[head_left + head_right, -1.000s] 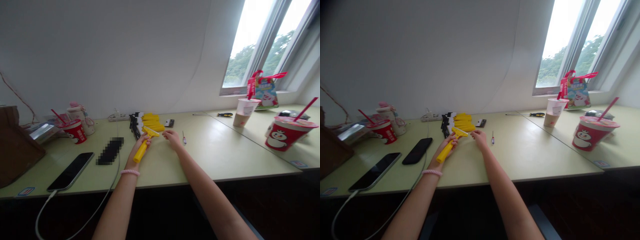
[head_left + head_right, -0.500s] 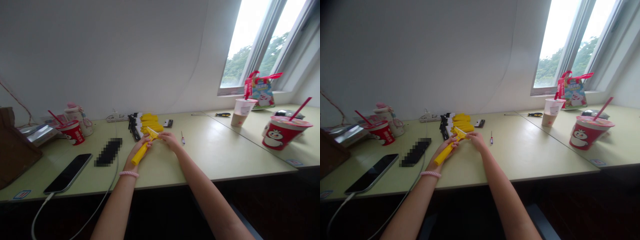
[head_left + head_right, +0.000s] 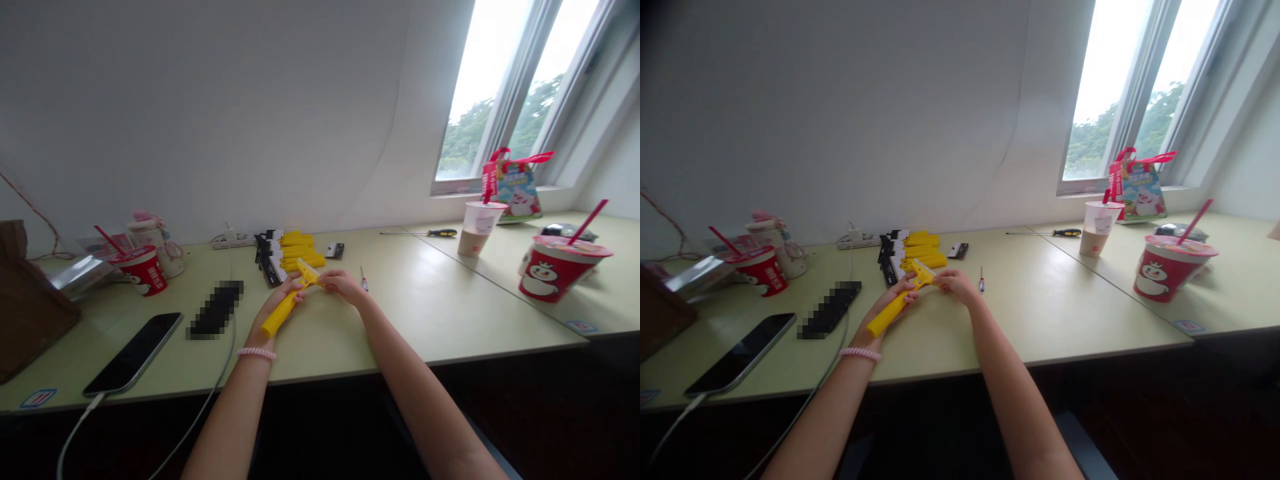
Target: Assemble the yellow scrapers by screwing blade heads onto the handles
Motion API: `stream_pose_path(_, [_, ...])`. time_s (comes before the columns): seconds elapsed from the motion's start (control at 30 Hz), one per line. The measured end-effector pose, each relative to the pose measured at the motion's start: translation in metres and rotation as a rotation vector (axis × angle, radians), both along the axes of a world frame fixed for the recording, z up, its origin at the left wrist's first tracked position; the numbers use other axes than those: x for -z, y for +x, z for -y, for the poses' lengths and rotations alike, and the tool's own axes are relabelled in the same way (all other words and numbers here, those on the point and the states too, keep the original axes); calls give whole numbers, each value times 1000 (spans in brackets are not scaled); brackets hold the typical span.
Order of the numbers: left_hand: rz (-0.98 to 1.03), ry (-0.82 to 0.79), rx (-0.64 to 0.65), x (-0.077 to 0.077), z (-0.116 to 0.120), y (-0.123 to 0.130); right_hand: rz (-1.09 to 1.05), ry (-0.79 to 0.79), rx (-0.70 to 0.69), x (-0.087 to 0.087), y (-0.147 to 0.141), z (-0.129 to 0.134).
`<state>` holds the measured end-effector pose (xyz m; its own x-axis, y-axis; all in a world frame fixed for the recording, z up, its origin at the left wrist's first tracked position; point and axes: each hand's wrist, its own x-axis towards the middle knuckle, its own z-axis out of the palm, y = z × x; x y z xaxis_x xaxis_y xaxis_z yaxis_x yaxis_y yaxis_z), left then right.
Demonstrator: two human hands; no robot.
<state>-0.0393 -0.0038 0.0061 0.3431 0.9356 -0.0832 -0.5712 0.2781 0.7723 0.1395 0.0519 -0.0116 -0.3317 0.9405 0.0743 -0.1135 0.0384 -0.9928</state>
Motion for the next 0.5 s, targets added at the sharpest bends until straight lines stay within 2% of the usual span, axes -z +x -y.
stream_pose_path(0.17, [6,6,3,0,-1,0,-41,-55,51,-4,-2,4])
stream_pose_path(0.23, [42,-11,-28,0,-2,0,-18,-10,76,-6,-2,4])
stream_pose_path(0.27, [60,-14,-48,0,-2,0,16,49,130,-7,-1,4])
stream_pose_path(0.33, [88,-19,-97,0,-3,-1,155,210,356,-9,7,5])
stream_pose_path(0.43, [93,-33,-169,1,-5,-2,523,398,763,-8,30,7])
stream_pose_path(0.5, [79,-31,-208,0,-6,-1,760,408,866,-5,48,9])
